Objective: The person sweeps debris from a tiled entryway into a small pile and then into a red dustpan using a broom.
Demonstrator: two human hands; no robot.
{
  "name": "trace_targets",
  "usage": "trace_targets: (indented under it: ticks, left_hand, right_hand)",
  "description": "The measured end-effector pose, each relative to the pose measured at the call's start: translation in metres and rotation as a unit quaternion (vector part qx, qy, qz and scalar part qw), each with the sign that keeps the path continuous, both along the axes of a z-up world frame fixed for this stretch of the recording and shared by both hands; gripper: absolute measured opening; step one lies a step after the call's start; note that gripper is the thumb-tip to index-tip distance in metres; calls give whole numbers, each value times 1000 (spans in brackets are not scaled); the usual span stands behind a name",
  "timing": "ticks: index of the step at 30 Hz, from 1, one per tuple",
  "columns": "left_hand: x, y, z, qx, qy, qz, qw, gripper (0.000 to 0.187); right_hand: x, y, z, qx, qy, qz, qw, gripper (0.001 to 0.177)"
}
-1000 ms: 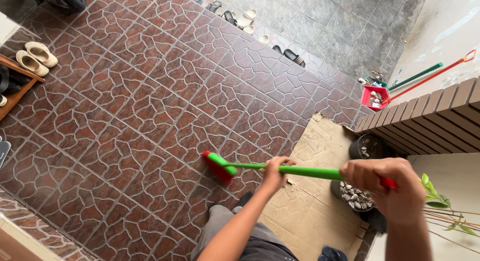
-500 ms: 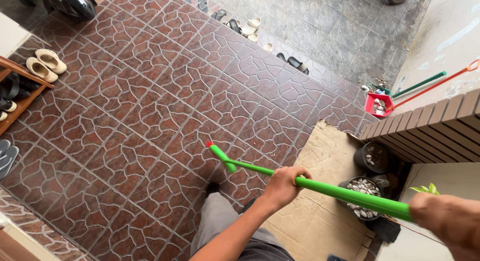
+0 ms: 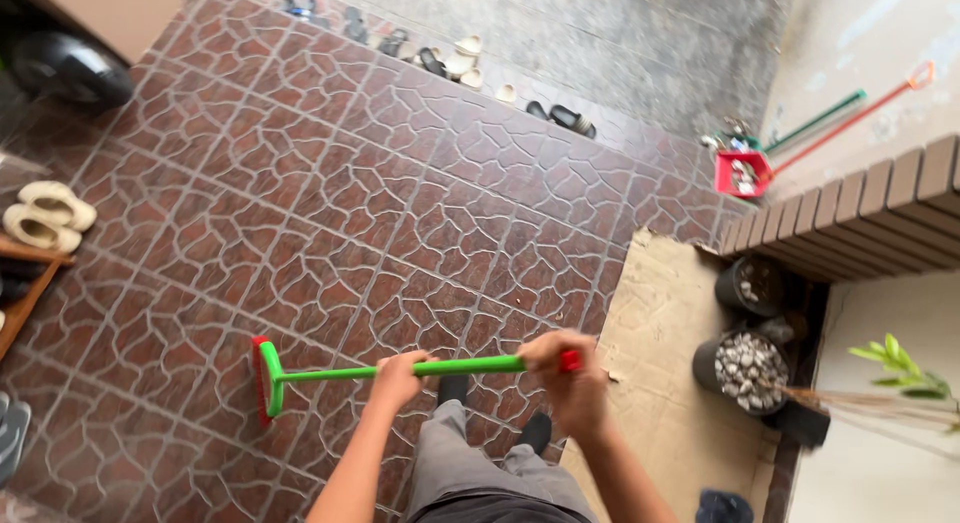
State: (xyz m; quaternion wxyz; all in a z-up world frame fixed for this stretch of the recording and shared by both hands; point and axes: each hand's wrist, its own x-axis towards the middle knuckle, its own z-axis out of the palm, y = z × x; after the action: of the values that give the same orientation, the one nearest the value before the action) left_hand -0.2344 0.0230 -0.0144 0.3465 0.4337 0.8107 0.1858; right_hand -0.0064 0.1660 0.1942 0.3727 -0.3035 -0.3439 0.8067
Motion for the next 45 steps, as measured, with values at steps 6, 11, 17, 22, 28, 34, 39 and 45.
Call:
trace_targets:
  ticks: [6, 11, 17, 22, 28, 34, 39, 45]
  left_hand:
    - [7, 42, -60, 139, -100, -30, 985, 13]
    - [93, 132, -14, 292, -182, -104, 933, 14]
    - [152, 189, 66, 306, -256, -128, 908, 17]
    - [157, 192, 109, 281, -236, -124, 922, 15]
    - [146, 165, 160, 310, -188, -215, 907, 11]
    - [124, 131, 167, 187, -158, -243, 939, 15]
    - [91, 108, 69, 108, -132, -203, 964, 20]
    - [115, 106, -7, 108, -150, -118, 976, 12]
  right_hand:
    - [1, 11, 24, -106, -174, -55, 977, 36]
    - [50, 41, 104, 128, -81, -45, 988, 43]
    - [76, 27, 174, 245, -137, -57, 958, 46]
    - [76, 10, 192, 301, -200, -60, 930, 38]
    - [133, -3, 219, 308, -87, -81, 944, 39]
    - [144, 7, 197, 204, 38, -84, 975, 59]
    - [82, 15, 128, 46, -90, -279, 955, 46]
    - [82, 29, 76, 42, -87, -196, 976, 45]
